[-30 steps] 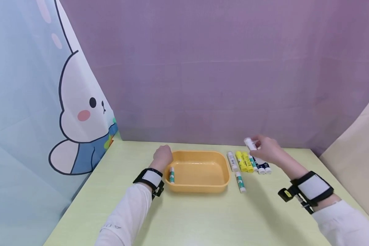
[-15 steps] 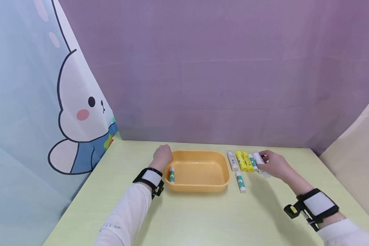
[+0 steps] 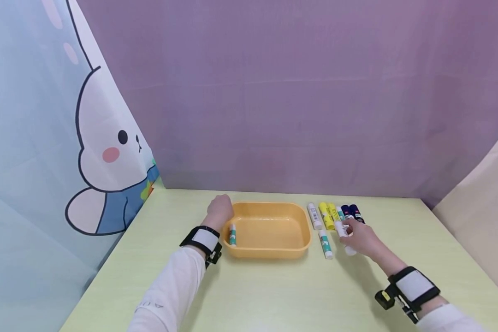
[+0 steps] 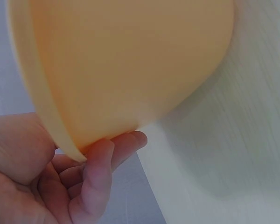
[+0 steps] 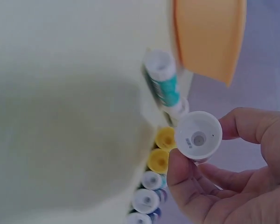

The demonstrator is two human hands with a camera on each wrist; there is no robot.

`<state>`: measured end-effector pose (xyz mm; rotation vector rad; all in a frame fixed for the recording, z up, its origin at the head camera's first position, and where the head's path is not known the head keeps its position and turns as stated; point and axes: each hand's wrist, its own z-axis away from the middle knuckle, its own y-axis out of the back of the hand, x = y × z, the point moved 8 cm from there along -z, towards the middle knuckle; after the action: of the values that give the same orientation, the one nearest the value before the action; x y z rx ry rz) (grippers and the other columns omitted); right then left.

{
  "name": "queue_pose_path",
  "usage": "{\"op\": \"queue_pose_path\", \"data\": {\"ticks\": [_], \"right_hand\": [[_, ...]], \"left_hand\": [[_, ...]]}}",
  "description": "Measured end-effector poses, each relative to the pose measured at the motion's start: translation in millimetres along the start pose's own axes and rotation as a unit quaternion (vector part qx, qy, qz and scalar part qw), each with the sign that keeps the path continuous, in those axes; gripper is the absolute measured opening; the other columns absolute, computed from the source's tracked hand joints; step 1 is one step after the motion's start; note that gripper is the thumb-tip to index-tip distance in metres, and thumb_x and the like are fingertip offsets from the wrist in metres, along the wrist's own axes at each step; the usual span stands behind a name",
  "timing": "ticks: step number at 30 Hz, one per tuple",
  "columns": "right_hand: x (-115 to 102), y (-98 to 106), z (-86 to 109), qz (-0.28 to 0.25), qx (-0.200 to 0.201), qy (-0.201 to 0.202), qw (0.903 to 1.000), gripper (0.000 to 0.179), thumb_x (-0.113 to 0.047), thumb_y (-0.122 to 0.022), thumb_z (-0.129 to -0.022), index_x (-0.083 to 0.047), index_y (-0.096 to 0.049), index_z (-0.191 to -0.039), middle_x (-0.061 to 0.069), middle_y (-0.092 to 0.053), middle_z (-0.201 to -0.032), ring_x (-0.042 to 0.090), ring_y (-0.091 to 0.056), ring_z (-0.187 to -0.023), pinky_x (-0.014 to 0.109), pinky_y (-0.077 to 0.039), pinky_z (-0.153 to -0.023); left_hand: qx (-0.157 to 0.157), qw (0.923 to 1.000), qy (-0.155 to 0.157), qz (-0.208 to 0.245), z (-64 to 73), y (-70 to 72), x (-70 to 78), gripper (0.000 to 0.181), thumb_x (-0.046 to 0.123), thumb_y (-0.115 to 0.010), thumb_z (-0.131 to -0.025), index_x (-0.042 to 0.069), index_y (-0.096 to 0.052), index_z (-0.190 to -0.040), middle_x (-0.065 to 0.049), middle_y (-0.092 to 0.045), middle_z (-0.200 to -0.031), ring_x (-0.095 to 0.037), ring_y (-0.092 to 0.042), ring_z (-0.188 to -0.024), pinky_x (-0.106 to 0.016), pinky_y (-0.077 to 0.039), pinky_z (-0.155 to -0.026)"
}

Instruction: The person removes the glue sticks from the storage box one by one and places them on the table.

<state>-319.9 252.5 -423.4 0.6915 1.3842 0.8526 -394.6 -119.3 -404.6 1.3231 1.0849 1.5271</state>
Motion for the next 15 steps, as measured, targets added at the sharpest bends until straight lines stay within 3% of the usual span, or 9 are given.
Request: {"op": "queue_pose_path", "data": {"ticks": [15], "right_hand": [[15.0,-30.6,-3.2,-0.01,-0.006,-0.017,0.9998,0.058,-0.01,-0.064,-0.081,0.014,-0.041,-0.129,0.023,-0.059,-0.098,0.022,-0.056,-0.078,0.028,-0.05,-0.058]], "left_hand": [[-0.003,1.0,-0.001,0.006,-0.2,0.1,-2.6,0.014,0.008,-0.058,-0.092,-0.001,-0.062,-0.102,-0.012,-0.062,-0.087,-0.019,-0.06,-0.072,-0.033,-0.059,-0.068]]}}
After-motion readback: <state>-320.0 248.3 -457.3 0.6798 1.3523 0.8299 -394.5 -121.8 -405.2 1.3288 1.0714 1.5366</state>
